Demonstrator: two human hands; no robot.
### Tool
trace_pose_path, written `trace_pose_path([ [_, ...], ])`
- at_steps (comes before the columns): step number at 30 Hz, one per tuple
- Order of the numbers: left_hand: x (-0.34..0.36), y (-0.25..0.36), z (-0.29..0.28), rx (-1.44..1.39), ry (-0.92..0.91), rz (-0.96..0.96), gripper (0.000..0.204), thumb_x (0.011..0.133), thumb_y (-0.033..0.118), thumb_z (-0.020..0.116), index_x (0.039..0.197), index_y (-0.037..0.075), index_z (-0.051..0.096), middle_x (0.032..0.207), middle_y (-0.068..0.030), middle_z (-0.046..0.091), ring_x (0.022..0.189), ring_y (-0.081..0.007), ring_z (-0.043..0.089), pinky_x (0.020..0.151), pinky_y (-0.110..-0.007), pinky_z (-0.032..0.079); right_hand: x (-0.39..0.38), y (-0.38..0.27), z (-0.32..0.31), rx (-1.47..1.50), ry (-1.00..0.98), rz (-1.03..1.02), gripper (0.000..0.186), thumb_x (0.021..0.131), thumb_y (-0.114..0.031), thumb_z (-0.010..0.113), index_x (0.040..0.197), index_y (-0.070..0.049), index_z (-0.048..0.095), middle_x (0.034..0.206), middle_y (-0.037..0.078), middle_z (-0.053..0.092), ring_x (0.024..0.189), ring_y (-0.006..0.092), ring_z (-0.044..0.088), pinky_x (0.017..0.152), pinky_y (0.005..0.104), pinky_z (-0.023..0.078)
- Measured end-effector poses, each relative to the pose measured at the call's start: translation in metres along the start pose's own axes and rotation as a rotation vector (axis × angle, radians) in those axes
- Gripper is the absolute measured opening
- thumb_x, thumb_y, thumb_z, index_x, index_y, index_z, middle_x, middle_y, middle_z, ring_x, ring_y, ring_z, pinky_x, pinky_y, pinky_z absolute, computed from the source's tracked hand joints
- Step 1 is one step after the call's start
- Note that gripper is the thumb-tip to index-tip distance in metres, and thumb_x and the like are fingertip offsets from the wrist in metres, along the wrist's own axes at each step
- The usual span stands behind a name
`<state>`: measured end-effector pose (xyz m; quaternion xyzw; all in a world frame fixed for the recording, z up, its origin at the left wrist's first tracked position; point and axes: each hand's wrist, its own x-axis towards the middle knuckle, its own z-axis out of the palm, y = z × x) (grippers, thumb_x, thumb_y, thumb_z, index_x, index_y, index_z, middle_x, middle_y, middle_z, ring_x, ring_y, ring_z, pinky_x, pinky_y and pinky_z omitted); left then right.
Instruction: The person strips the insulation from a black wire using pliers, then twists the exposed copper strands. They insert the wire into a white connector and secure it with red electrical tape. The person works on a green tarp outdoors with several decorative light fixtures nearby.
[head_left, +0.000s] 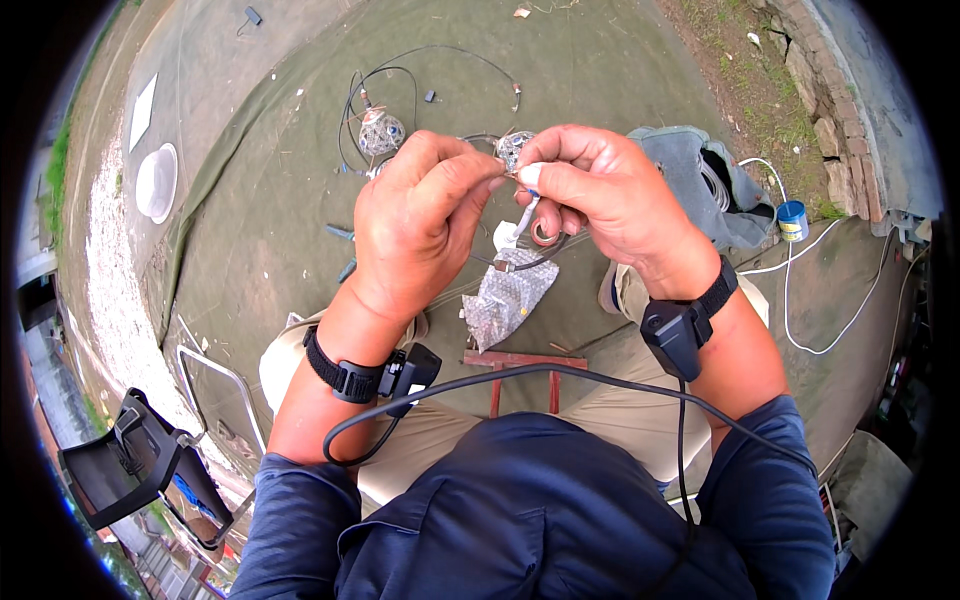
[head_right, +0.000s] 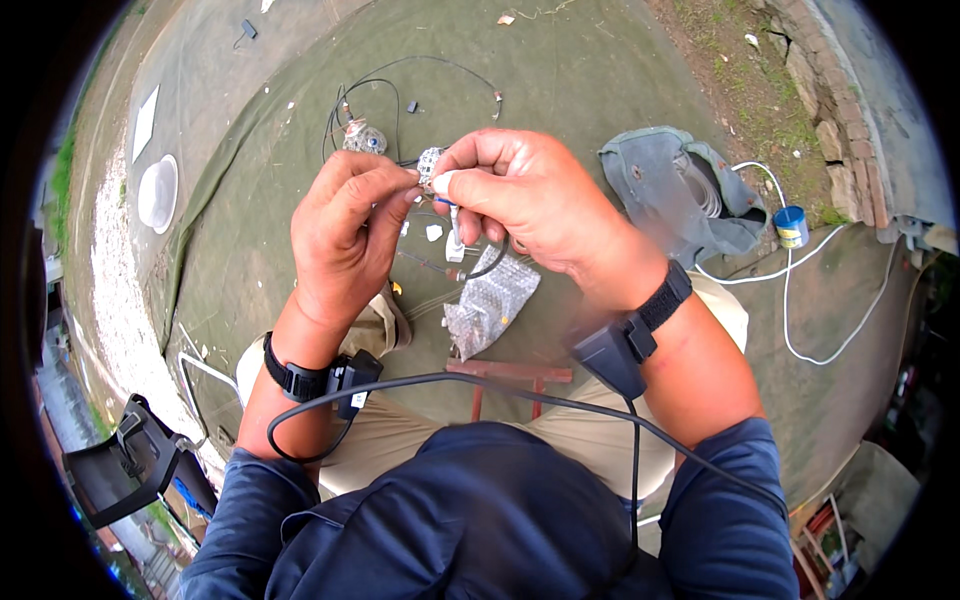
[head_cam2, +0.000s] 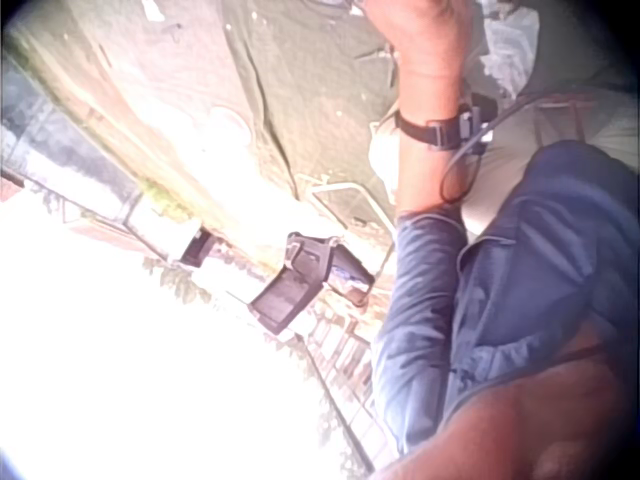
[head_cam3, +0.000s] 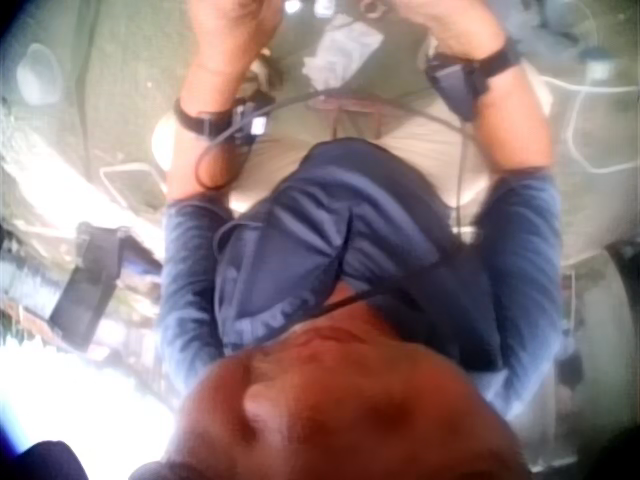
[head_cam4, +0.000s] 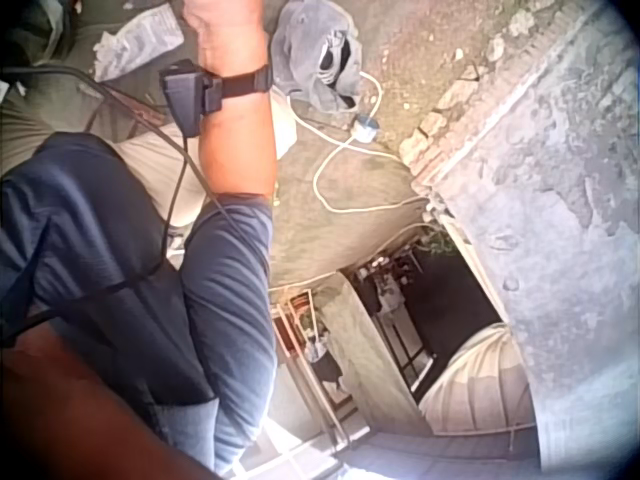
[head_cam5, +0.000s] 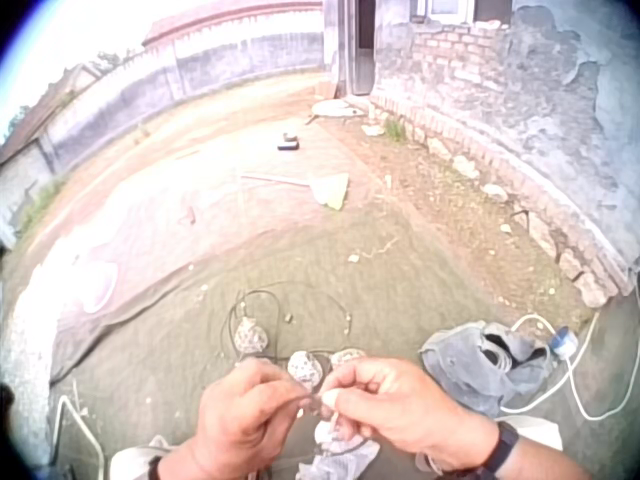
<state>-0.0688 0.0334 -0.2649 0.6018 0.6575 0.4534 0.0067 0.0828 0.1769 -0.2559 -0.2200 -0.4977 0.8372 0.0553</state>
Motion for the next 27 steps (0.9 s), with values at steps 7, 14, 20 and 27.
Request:
trace_pose_path([
  [7, 0.004, 0.002, -0.002, -0.188, -0.075, -0.070, 0.018, 0.081, -0.005, 0.070, 0.095, 0.006, 0.066, 0.088, -0.0085, 0.065, 0.077, -0.0250, 0.065, 0.063, -0.033, 0.052, 0.001, 0.000, -0.003, 0.108, -0.021, 0.081, 0.011, 0.093, -0.012, 0.062, 0.099, -0.003, 0.066, 0.085, 0.004, 0.068, 0.061, 0.0066, 0.062, 0.050, 0.0181, 0.041],
  [14, 0.005, 0.002, -0.009, -0.299, -0.192, -0.114, 0.013, 0.084, -0.004, 0.068, 0.094, 0.003, 0.063, 0.088, -0.0090, 0.064, 0.078, -0.0248, 0.064, 0.066, -0.034, 0.050, 0.002, 0.001, -0.008, 0.080, -0.087, 0.109, 0.011, 0.090, -0.012, 0.062, 0.094, -0.003, 0.065, 0.084, 0.005, 0.068, 0.060, 0.0067, 0.061, 0.049, 0.0182, 0.041],
  [20, 0.004, 0.003, -0.011, -0.333, -0.264, -0.165, 0.004, 0.093, -0.002, 0.062, 0.095, 0.000, 0.061, 0.092, -0.0073, 0.060, 0.076, -0.0145, 0.061, 0.064, -0.027, 0.049, 0.001, -0.001, -0.007, 0.044, -0.096, 0.128, 0.013, 0.088, -0.014, 0.064, 0.095, -0.003, 0.064, 0.083, 0.005, 0.067, 0.060, 0.0062, 0.059, 0.050, 0.0185, 0.040],
  [27, 0.003, 0.003, -0.012, -0.310, -0.279, -0.176, 0.003, 0.094, -0.001, 0.061, 0.096, 0.001, 0.059, 0.091, -0.0066, 0.058, 0.074, -0.0128, 0.061, 0.062, -0.026, 0.049, 0.001, -0.002, -0.008, 0.014, -0.100, 0.102, 0.016, 0.088, -0.015, 0.066, 0.098, -0.003, 0.063, 0.084, 0.004, 0.067, 0.062, 0.0066, 0.060, 0.050, 0.0190, 0.041],
])
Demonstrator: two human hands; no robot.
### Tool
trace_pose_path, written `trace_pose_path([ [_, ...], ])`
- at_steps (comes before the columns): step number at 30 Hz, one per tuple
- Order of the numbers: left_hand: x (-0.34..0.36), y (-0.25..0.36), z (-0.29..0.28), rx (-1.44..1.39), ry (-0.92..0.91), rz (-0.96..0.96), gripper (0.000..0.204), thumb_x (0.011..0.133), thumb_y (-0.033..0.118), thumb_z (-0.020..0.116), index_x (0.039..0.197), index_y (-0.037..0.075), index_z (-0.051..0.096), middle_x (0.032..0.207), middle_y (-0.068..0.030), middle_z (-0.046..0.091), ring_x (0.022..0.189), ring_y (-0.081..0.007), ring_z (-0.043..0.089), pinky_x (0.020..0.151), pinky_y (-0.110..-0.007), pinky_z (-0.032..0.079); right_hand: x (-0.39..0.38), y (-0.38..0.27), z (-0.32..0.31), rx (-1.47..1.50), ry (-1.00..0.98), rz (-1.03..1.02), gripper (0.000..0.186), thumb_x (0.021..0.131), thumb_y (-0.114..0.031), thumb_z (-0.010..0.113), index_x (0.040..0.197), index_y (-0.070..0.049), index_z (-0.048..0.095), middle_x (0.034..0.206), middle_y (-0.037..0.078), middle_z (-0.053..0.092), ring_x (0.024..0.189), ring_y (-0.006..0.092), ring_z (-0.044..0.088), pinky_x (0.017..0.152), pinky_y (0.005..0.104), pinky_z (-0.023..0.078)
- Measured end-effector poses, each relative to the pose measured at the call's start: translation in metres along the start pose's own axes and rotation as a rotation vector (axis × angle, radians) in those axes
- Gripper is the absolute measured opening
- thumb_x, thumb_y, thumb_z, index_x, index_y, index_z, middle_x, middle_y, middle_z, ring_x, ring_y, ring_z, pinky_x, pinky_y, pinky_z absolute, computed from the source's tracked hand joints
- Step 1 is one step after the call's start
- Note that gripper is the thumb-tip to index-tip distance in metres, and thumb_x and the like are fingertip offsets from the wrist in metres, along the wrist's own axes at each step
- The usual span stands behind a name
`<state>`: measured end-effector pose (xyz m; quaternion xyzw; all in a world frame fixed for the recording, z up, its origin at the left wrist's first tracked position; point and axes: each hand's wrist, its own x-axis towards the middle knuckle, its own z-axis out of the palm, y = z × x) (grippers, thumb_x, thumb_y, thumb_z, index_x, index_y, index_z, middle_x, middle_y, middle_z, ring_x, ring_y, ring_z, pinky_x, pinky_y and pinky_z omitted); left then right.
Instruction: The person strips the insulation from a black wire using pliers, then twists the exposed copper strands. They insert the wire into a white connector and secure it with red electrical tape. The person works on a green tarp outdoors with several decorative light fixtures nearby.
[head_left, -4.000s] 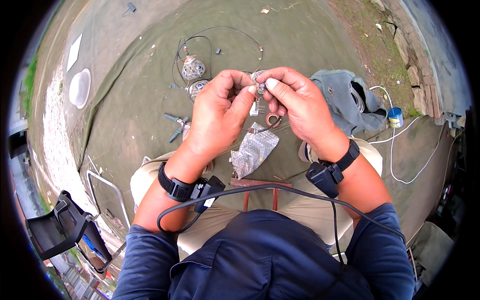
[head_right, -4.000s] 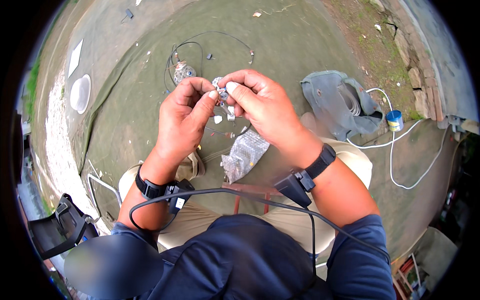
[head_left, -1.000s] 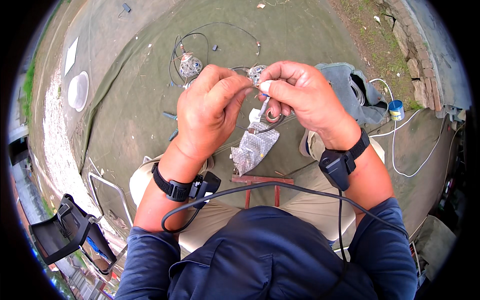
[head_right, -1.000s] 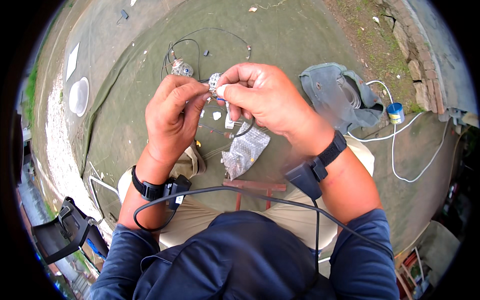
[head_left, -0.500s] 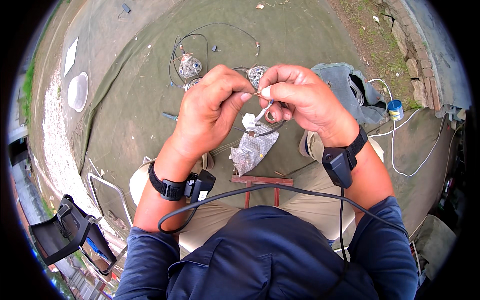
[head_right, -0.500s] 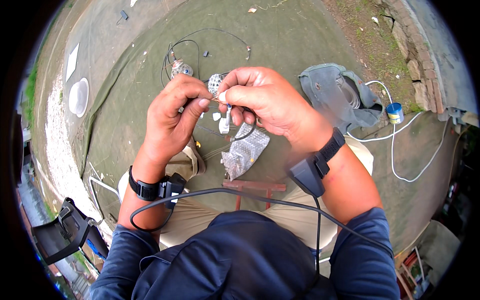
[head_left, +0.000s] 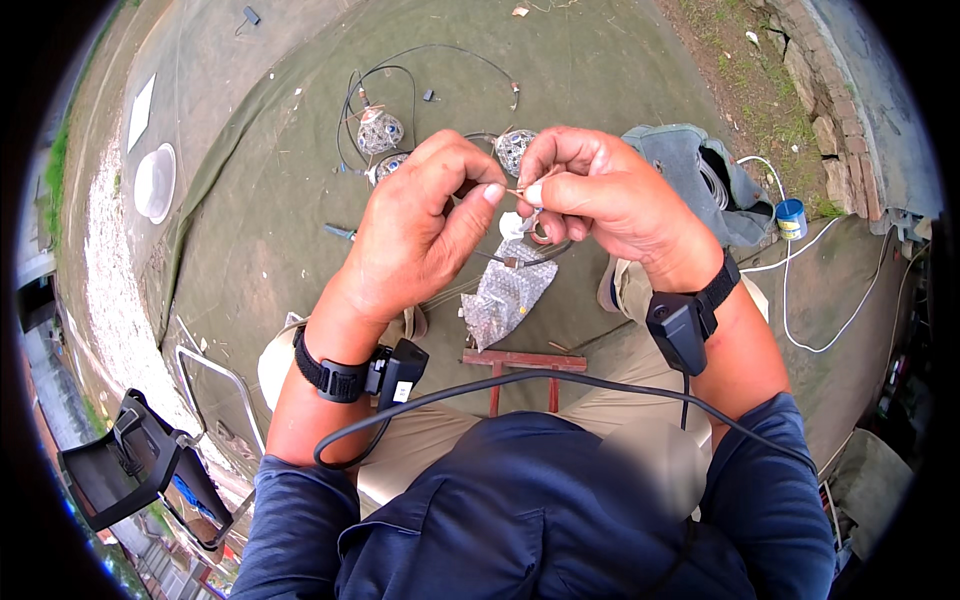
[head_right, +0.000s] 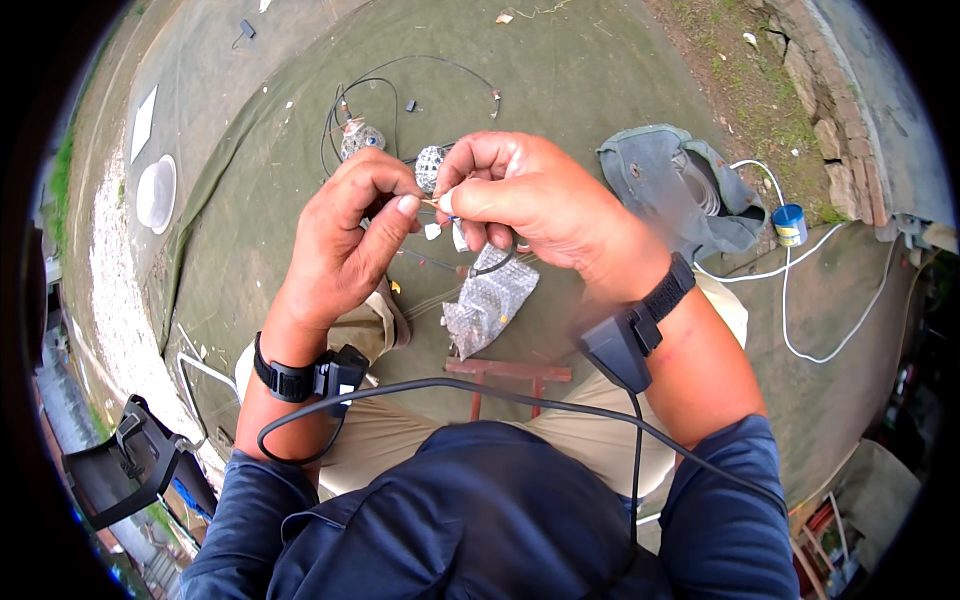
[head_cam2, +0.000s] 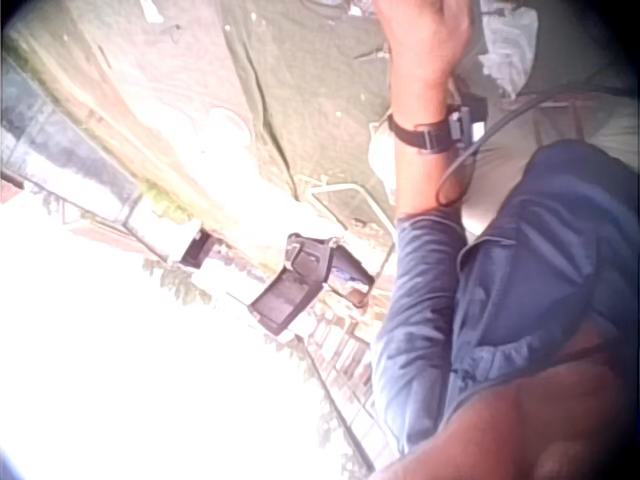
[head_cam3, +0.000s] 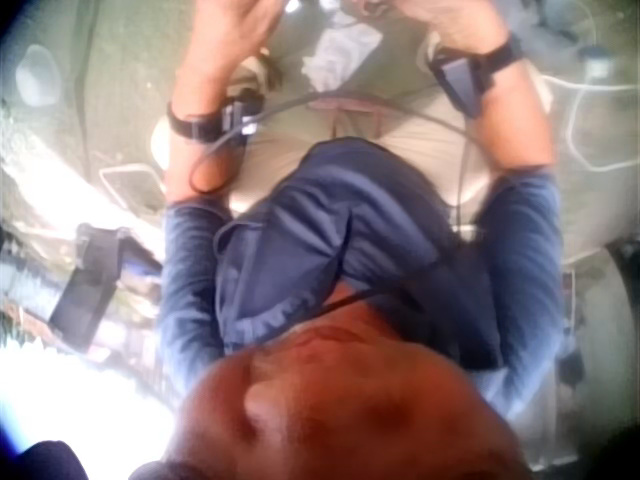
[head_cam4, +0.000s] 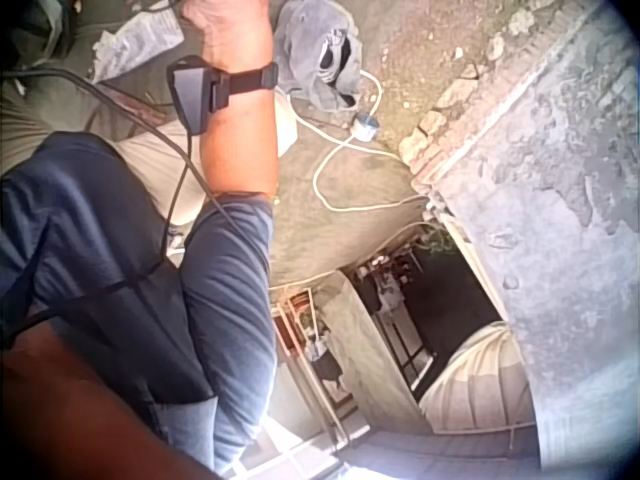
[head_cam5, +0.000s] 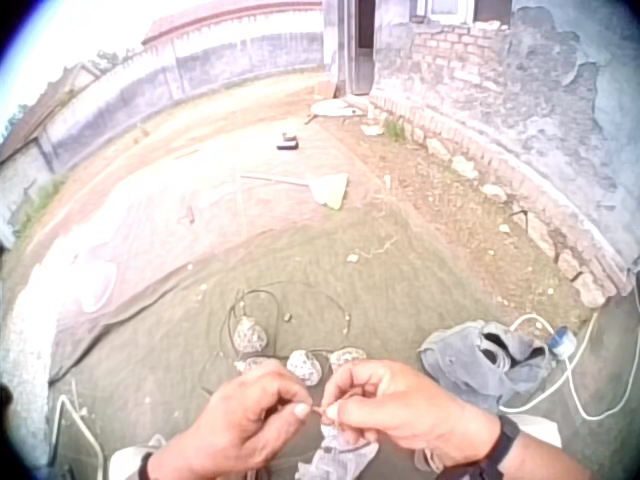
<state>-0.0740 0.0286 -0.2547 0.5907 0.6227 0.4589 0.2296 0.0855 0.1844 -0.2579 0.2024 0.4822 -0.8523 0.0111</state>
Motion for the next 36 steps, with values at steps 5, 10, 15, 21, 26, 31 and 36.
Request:
trace_pose_path([
  [5, 0.000, -0.001, -0.001, 0.010, 0.006, 0.002, 0.003, 0.094, -0.001, 0.061, 0.095, 0.001, 0.059, 0.090, -0.0064, 0.058, 0.073, -0.0124, 0.061, 0.062, -0.025, 0.049, 0.000, -0.001, 0.000, -0.042, -0.002, 0.003, 0.015, 0.088, -0.015, 0.068, 0.096, -0.004, 0.065, 0.083, 0.002, 0.067, 0.063, 0.0067, 0.061, 0.050, 0.0193, 0.041],
  [10, -0.001, 0.001, 0.000, 0.052, 0.008, 0.019, 0.004, 0.093, -0.001, 0.061, 0.094, 0.001, 0.059, 0.089, -0.0063, 0.058, 0.073, -0.0130, 0.059, 0.062, -0.026, 0.048, -0.001, -0.002, 0.001, -0.097, 0.027, 0.022, 0.014, 0.088, -0.017, 0.069, 0.094, -0.005, 0.067, 0.082, 0.001, 0.066, 0.063, 0.0066, 0.061, 0.050, 0.0201, 0.041],
  [15, 0.000, 0.000, 0.003, 0.065, 0.061, 0.071, 0.012, 0.085, -0.001, 0.068, 0.093, 0.004, 0.060, 0.085, -0.0085, 0.061, 0.074, -0.0252, 0.061, 0.062, -0.034, 0.049, -0.001, -0.004, 0.003, -0.119, 0.033, 0.035, 0.013, 0.088, -0.016, 0.068, 0.094, -0.004, 0.067, 0.081, 0.000, 0.066, 0.063, 0.0066, 0.061, 0.051, 0.0204, 0.042],
  [21, 0.001, 0.003, 0.004, 0.098, 0.135, 0.117, 0.024, 0.079, -0.001, 0.074, 0.100, 0.007, 0.065, 0.089, -0.0082, 0.063, 0.074, -0.0249, 0.063, 0.059, -0.033, 0.050, 0.000, -0.001, -0.004, -0.026, 0.022, 0.046, 0.013, 0.088, -0.015, 0.066, 0.093, -0.003, 0.066, 0.080, 0.001, 0.066, 0.061, 0.0062, 0.060, 0.048, 0.0203, 0.042],
  [26, 0.000, -0.002, 0.006, 0.272, 0.172, 0.220, 0.027, 0.075, -0.001, 0.077, 0.097, 0.011, 0.068, 0.089, -0.0060, 0.064, 0.071, -0.0234, 0.064, 0.056, -0.032, 0.051, 0.000, -0.001, -0.004, 0.026, 0.004, 0.053, 0.014, 0.089, -0.015, 0.066, 0.095, -0.001, 0.065, 0.081, 0.002, 0.066, 0.060, 0.0065, 0.060, 0.047, 0.0197, 0.043],
  [31, 0.001, -0.003, 0.008, 0.322, 0.183, 0.246, 0.025, 0.074, 0.001, 0.078, 0.095, 0.011, 0.068, 0.086, -0.0054, 0.063, 0.069, -0.0240, 0.065, 0.055, -0.033, 0.051, 0.000, 0.001, -0.006, 0.064, -0.004, 0.066, 0.015, 0.090, -0.015, 0.066, 0.097, -0.001, 0.065, 0.082, 0.003, 0.066, 0.059, 0.0069, 0.060, 0.047, 0.0193, 0.043],
  [36, 0.000, -0.003, 0.010, 0.324, 0.177, 0.210, 0.022, 0.075, 0.001, 0.076, 0.093, 0.008, 0.066, 0.085, -0.0066, 0.062, 0.066, -0.0248, 0.063, 0.054, -0.034, 0.050, 0.001, 0.001, -0.004, 0.054, 0.013, 0.040, 0.014, 0.090, -0.014, 0.064, 0.097, -0.001, 0.065, 0.080, 0.003, 0.066, 0.059, 0.0071, 0.061, 0.047, 0.0195, 0.043],
])
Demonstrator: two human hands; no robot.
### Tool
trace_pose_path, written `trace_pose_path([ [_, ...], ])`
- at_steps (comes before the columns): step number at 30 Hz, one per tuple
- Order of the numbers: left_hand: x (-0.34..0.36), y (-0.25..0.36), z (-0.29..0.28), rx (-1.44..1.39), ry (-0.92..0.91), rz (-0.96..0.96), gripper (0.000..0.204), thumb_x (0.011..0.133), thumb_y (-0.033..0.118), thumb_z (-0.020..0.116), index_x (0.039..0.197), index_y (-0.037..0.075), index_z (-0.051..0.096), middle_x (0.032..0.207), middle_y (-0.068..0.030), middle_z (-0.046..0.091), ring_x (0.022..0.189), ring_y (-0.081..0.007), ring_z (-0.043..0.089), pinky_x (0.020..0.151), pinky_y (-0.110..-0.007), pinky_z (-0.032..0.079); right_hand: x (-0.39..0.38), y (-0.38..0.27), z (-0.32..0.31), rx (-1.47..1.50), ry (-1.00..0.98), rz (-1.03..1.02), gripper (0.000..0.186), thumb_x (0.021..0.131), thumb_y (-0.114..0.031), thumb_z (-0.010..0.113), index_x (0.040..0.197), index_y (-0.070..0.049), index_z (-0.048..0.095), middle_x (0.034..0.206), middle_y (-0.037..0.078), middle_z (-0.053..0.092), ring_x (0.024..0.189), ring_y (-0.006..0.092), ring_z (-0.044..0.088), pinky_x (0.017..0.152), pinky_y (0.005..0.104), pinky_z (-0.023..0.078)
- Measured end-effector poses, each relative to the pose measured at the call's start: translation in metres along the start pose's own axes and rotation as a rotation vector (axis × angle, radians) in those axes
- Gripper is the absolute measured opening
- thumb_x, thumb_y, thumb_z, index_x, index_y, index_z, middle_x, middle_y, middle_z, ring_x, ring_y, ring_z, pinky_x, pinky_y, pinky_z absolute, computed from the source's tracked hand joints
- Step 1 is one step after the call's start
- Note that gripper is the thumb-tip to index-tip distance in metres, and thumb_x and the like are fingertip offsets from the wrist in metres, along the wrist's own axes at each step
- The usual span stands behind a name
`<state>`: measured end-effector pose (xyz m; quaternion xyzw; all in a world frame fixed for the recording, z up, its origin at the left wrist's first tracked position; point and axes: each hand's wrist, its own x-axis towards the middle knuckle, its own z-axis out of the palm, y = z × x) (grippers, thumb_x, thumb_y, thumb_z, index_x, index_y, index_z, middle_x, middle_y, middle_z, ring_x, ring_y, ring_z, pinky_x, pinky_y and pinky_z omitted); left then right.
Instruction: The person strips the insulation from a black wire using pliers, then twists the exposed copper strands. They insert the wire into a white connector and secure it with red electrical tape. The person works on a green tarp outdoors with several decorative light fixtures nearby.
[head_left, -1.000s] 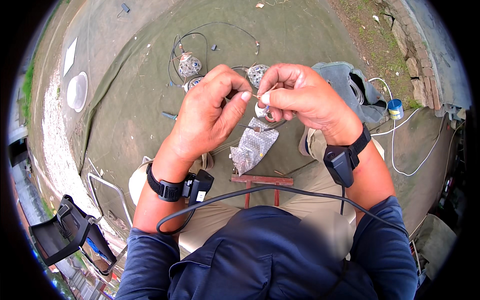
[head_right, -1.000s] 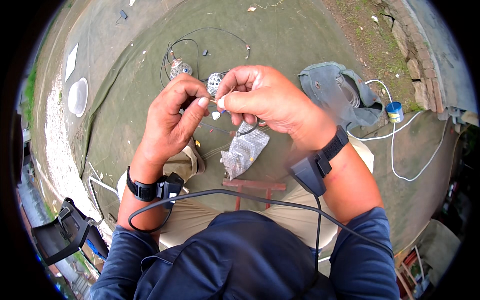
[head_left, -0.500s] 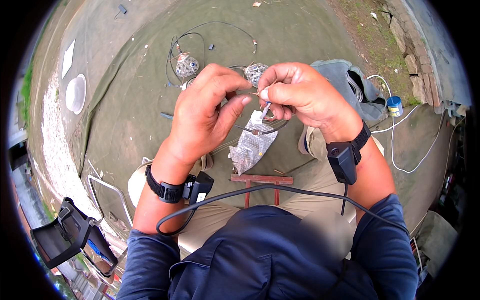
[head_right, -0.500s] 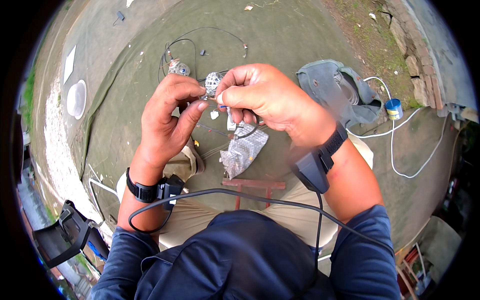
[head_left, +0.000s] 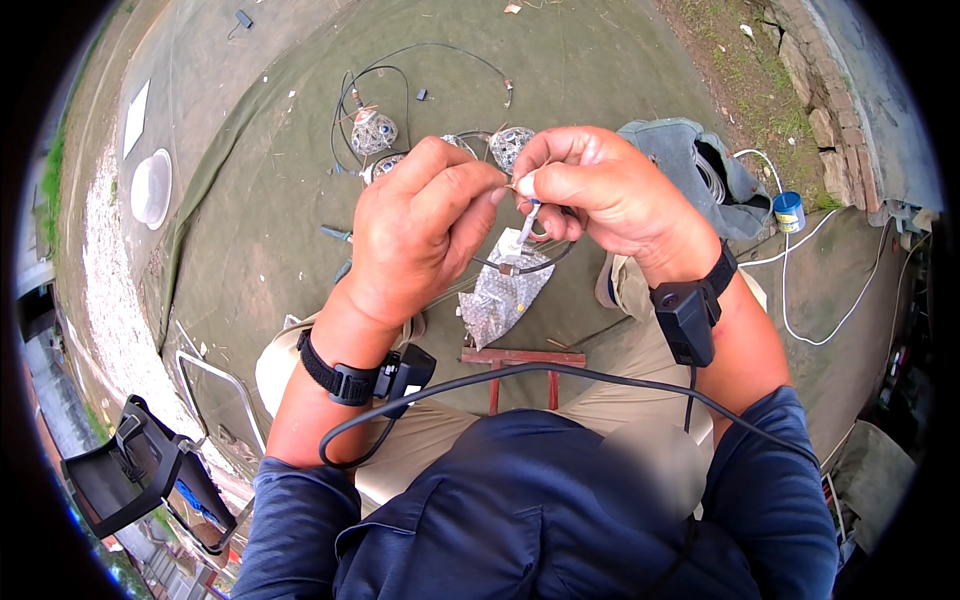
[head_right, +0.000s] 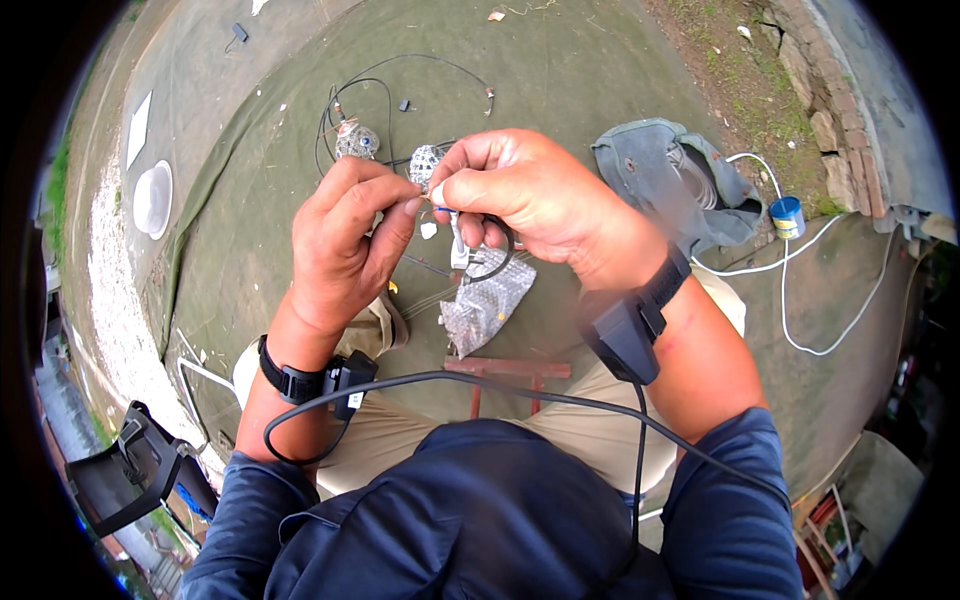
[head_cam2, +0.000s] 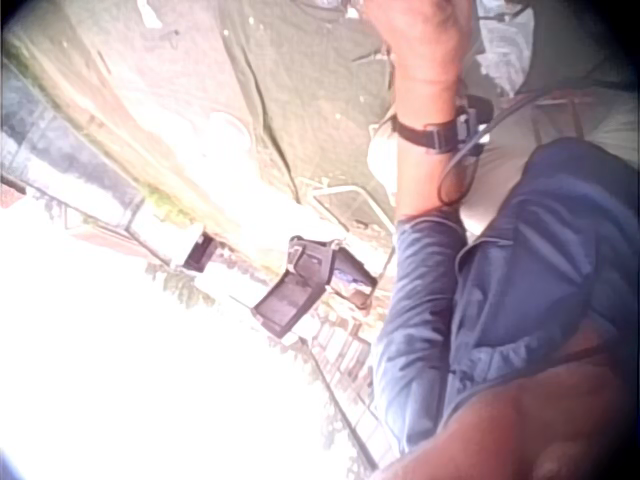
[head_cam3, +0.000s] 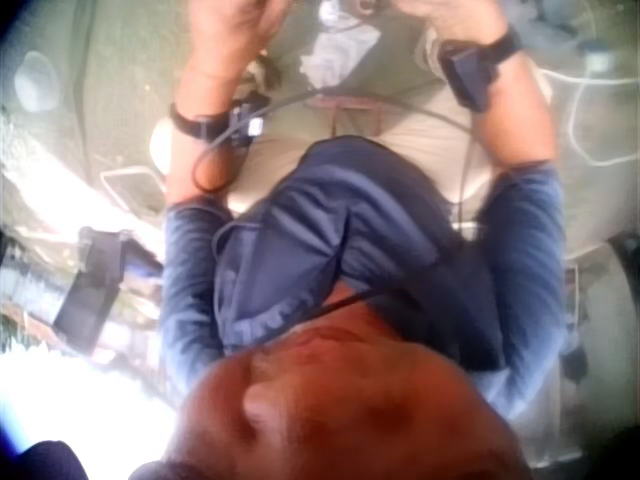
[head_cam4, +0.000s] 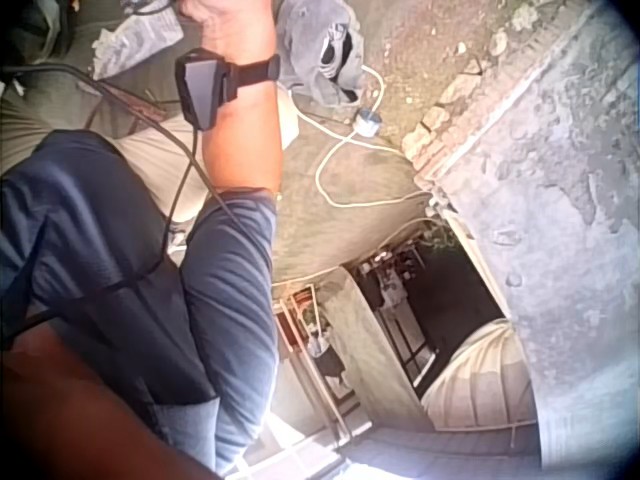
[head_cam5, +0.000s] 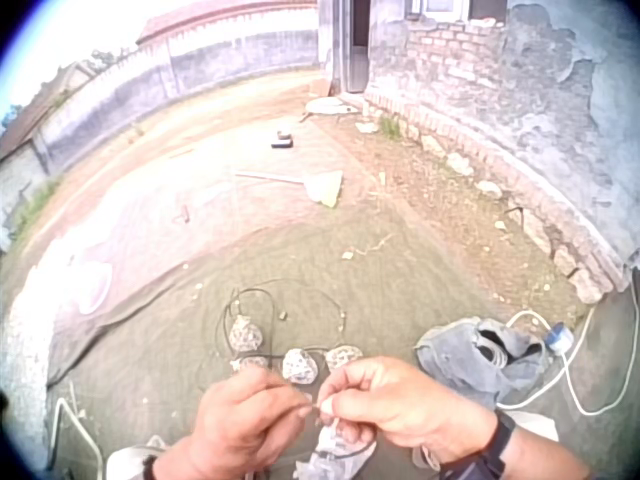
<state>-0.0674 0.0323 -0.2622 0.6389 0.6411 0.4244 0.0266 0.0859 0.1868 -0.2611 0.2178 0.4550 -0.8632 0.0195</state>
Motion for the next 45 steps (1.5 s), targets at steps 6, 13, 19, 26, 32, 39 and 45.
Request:
trace_pose_path([
  [6, -0.005, 0.010, 0.007, -0.358, -0.091, -0.468, 0.004, 0.087, 0.006, 0.066, 0.089, 0.005, 0.062, 0.075, -0.0040, 0.059, 0.058, -0.0179, 0.055, 0.050, -0.029, 0.043, -0.003, 0.000, 0.011, -0.277, 0.101, -0.113, 0.013, 0.087, -0.012, 0.066, 0.092, 0.000, 0.066, 0.075, 0.002, 0.065, 0.058, 0.0088, 0.059, 0.053, 0.0233, 0.047],
  [13, 0.001, 0.015, -0.008, -1.174, -0.311, -1.246, 0.008, 0.093, 0.010, 0.063, 0.093, 0.003, 0.060, 0.080, -0.0008, 0.061, 0.057, -0.0106, 0.053, 0.052, -0.024, 0.040, -0.001, 0.009, 0.006, -0.676, 0.130, -0.390, 0.011, 0.086, -0.009, 0.065, 0.092, 0.001, 0.066, 0.075, 0.001, 0.064, 0.062, 0.0073, 0.059, 0.057, 0.0243, 0.049],
  [19, -0.010, 0.005, -0.004, -0.241, -0.161, -0.306, 0.017, 0.085, -0.004, 0.069, 0.099, 0.003, 0.063, 0.086, -0.0048, 0.065, 0.074, -0.0158, 0.062, 0.062, -0.029, 0.050, -0.006, -0.005, 0.003, -0.373, 0.112, -0.126, 0.013, 0.091, -0.013, 0.066, 0.096, -0.002, 0.067, 0.075, 0.000, 0.064, 0.061, 0.0053, 0.058, 0.051, 0.0214, 0.045],
  [26, -0.009, 0.002, -0.001, -0.129, -0.122, -0.096, 0.020, 0.080, -0.006, 0.071, 0.096, 0.004, 0.065, 0.088, -0.0093, 0.066, 0.072, -0.0258, 0.062, 0.063, -0.033, 0.050, -0.004, -0.002, 0.003, -0.345, 0.082, -0.098, 0.013, 0.091, -0.014, 0.066, 0.096, -0.001, 0.067, 0.076, 0.001, 0.064, 0.061, 0.0059, 0.059, 0.051, 0.0212, 0.046],
  [32, -0.010, 0.007, 0.001, -0.168, -0.135, -0.168, 0.007, 0.089, 0.001, 0.068, 0.093, 0.003, 0.062, 0.079, -0.0051, 0.060, 0.067, -0.0172, 0.058, 0.057, -0.029, 0.046, -0.001, 0.008, 0.008, -0.310, 0.075, -0.134, 0.012, 0.089, -0.010, 0.064, 0.094, 0.000, 0.067, 0.077, 0.001, 0.065, 0.061, 0.0065, 0.060, 0.054, 0.0231, 0.048],
  [39, -0.006, 0.012, 0.000, -1.326, -0.164, -1.321, 0.015, 0.100, 0.021, 0.058, 0.094, 0.007, 0.058, 0.080, -0.0008, 0.058, 0.057, -0.0109, 0.051, 0.049, -0.022, 0.034, 0.000, 0.015, 0.011, -0.509, 0.134, -0.295, 0.011, 0.088, -0.010, 0.064, 0.092, 0.000, 0.066, 0.076, 0.001, 0.065, 0.062, 0.0061, 0.059, 0.056, 0.0234, 0.048],
  [45, -0.015, 0.018, 0.010, -0.663, 0.018, -0.705, 0.010, 0.094, 0.007, 0.066, 0.101, 0.003, 0.060, 0.087, -0.0030, 0.062, 0.069, -0.0124, 0.059, 0.056, -0.026, 0.046, -0.003, 0.002, 0.010, -0.317, 0.117, -0.141, 0.013, 0.089, -0.012, 0.065, 0.095, -0.001, 0.066, 0.078, 0.001, 0.065, 0.063, 0.0072, 0.061, 0.055, 0.0226, 0.048],
])
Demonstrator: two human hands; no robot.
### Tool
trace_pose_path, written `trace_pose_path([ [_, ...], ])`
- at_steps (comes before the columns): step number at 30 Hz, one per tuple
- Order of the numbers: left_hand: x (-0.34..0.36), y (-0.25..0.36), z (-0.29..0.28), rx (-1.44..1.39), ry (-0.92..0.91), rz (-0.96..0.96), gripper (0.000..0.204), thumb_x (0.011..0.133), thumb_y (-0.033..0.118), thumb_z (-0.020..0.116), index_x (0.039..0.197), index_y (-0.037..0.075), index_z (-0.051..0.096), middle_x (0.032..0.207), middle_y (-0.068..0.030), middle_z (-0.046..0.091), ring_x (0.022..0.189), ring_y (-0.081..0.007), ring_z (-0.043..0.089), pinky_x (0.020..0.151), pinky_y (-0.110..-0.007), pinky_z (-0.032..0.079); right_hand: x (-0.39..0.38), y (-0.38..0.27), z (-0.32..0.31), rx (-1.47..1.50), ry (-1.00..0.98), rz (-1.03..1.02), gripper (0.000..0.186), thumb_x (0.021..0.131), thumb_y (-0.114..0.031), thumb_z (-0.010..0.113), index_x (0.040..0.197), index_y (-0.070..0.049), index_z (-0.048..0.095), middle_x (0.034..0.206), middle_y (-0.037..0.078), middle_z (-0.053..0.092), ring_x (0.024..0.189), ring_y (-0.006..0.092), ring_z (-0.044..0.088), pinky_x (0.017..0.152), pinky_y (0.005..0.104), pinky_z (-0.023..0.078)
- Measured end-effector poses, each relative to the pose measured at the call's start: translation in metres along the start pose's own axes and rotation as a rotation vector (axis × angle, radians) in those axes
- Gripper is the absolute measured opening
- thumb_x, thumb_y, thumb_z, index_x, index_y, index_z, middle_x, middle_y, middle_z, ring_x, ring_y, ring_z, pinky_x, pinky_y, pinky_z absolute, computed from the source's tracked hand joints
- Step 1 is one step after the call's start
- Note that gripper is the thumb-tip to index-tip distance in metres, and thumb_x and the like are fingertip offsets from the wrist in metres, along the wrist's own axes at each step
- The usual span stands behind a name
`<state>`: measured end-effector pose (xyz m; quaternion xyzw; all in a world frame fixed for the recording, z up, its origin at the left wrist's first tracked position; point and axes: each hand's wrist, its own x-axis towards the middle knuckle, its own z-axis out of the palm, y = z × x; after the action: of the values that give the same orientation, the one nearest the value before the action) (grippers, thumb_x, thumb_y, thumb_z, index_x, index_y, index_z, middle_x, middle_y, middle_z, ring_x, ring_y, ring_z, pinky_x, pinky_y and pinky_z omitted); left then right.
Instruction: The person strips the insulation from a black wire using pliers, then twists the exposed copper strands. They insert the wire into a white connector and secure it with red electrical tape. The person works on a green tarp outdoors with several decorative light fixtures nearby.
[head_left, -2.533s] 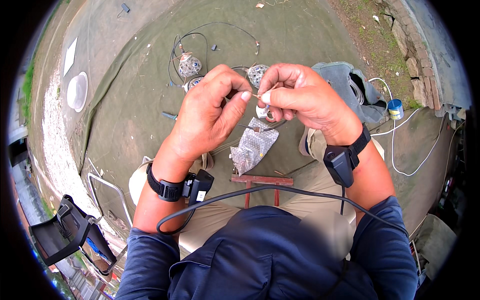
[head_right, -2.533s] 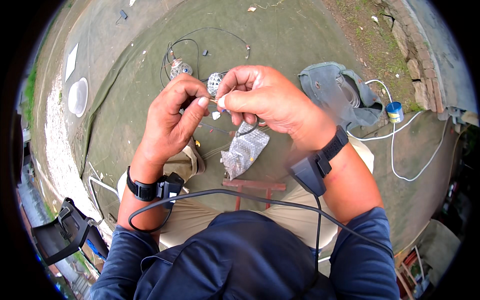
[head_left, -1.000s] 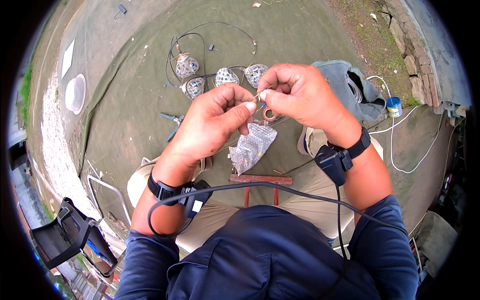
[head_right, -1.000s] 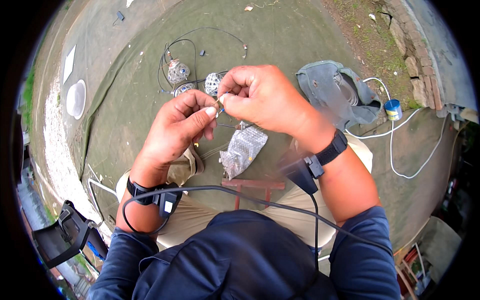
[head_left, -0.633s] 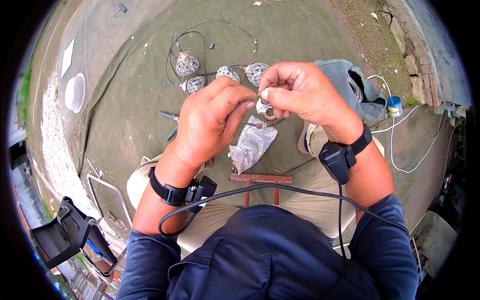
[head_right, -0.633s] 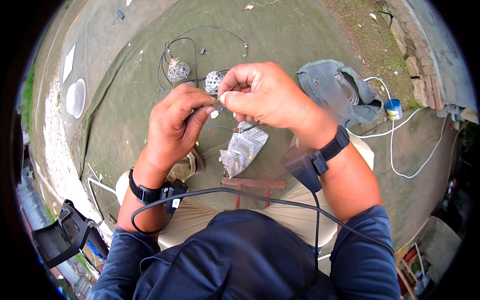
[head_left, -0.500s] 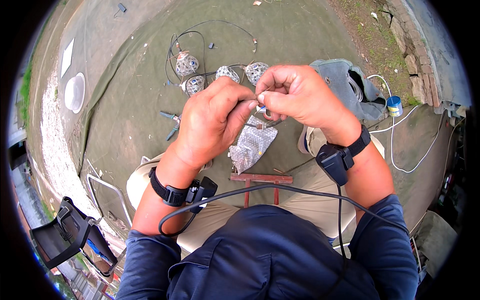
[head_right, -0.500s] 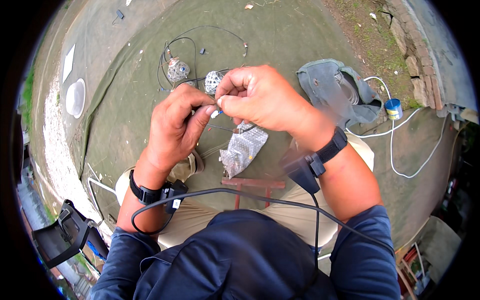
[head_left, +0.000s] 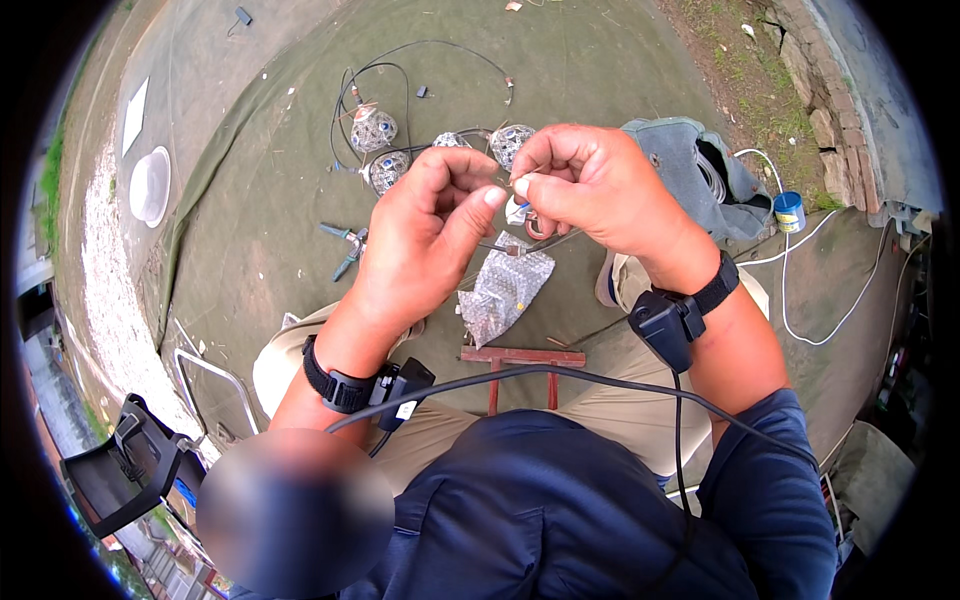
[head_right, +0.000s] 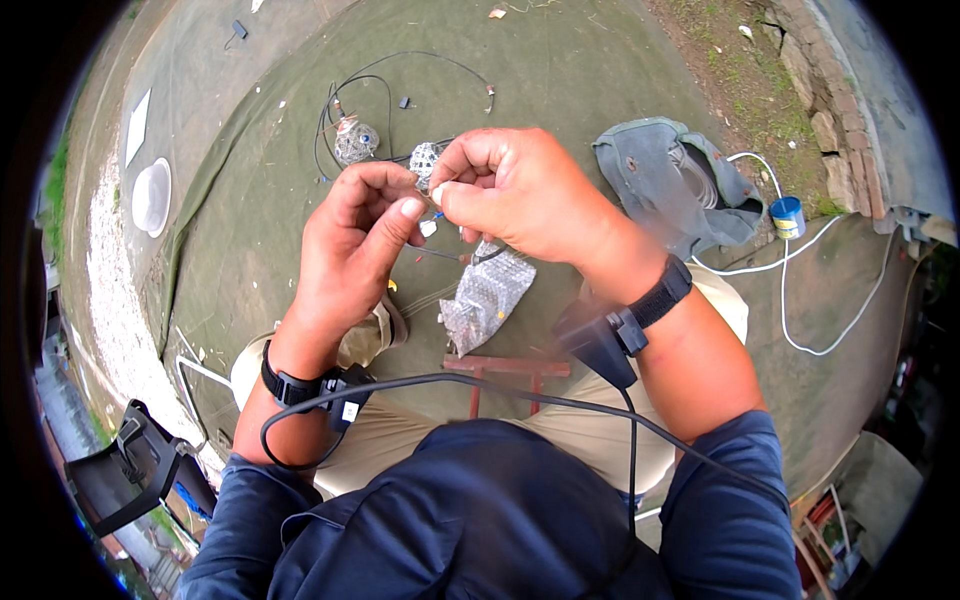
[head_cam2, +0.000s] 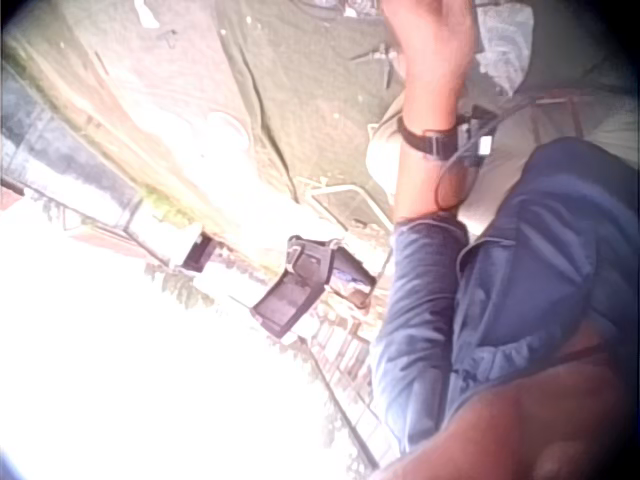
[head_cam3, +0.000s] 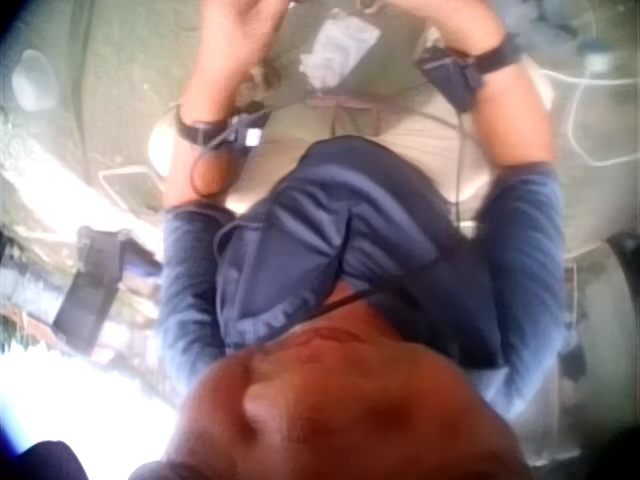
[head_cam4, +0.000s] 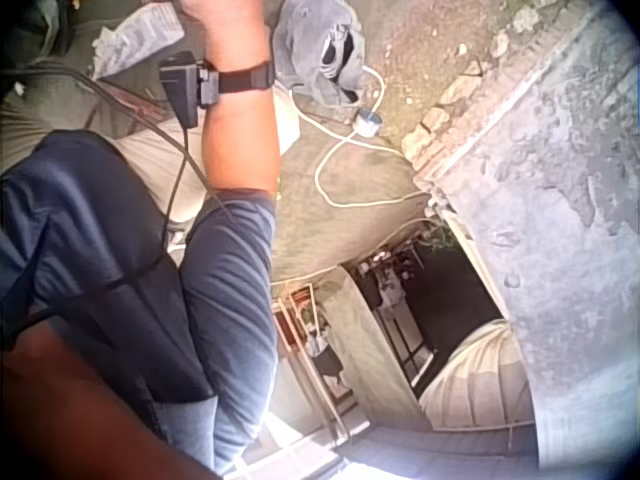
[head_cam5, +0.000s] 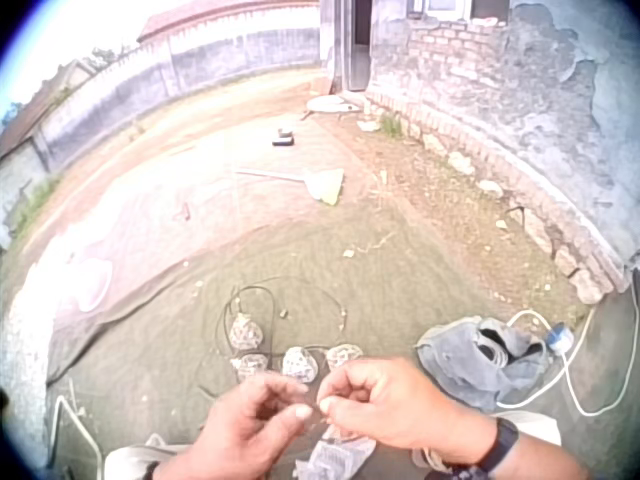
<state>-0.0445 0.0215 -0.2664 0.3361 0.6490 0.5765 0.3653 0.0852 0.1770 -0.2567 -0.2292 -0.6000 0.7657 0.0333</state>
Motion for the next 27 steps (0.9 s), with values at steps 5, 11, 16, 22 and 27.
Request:
trace_pose_path([
  [5, 0.012, -0.002, -0.011, 0.600, -0.028, 0.600, 0.019, 0.084, -0.004, 0.072, 0.098, 0.004, 0.063, 0.086, -0.0073, 0.062, 0.074, -0.0171, 0.062, 0.060, -0.029, 0.049, 0.000, 0.000, -0.003, 0.018, -0.033, 0.024, 0.015, 0.091, -0.015, 0.066, 0.096, -0.002, 0.067, 0.081, 0.001, 0.065, 0.063, 0.0078, 0.062, 0.055, 0.0220, 0.048],
  [11, 0.011, -0.004, -0.009, 0.568, -0.063, 0.527, 0.009, 0.087, 0.001, 0.068, 0.095, 0.003, 0.063, 0.078, -0.0065, 0.058, 0.066, -0.0174, 0.058, 0.055, -0.029, 0.045, 0.000, 0.002, 0.000, -0.006, -0.005, 0.011, 0.014, 0.089, -0.013, 0.065, 0.095, -0.001, 0.067, 0.078, 0.001, 0.065, 0.063, 0.0073, 0.061, 0.055, 0.0218, 0.048],
  [16, 0.010, 0.008, -0.007, -0.400, -0.184, -0.583, 0.011, 0.094, 0.014, 0.061, 0.095, 0.004, 0.061, 0.072, 0.0005, 0.056, 0.055, -0.0109, 0.051, 0.052, -0.022, 0.040, 0.001, 0.012, 0.002, -0.252, 0.026, -0.189, 0.012, 0.087, -0.010, 0.064, 0.093, 0.000, 0.067, 0.075, 0.001, 0.065, 0.064, 0.0064, 0.060, 0.056, 0.0233, 0.049],
  [22, 0.007, 0.000, -0.015, 0.206, -0.179, 0.105, 0.008, 0.091, 0.001, 0.066, 0.098, 0.001, 0.061, 0.081, -0.0020, 0.060, 0.069, -0.0109, 0.059, 0.058, -0.024, 0.047, 0.001, 0.002, -0.001, -0.063, 0.023, -0.036, 0.013, 0.088, -0.011, 0.064, 0.094, 0.000, 0.066, 0.077, 0.001, 0.065, 0.063, 0.0072, 0.061, 0.056, 0.0234, 0.049],
  [27, 0.013, -0.002, -0.016, 0.530, -0.128, 0.486, 0.019, 0.083, -0.006, 0.071, 0.097, 0.004, 0.063, 0.086, -0.0063, 0.064, 0.074, -0.0181, 0.062, 0.063, -0.029, 0.050, 0.001, 0.002, -0.002, -0.030, -0.009, 0.007, 0.013, 0.090, -0.012, 0.064, 0.096, 0.000, 0.066, 0.079, 0.002, 0.065, 0.062, 0.0079, 0.061, 0.055, 0.0231, 0.049],
])
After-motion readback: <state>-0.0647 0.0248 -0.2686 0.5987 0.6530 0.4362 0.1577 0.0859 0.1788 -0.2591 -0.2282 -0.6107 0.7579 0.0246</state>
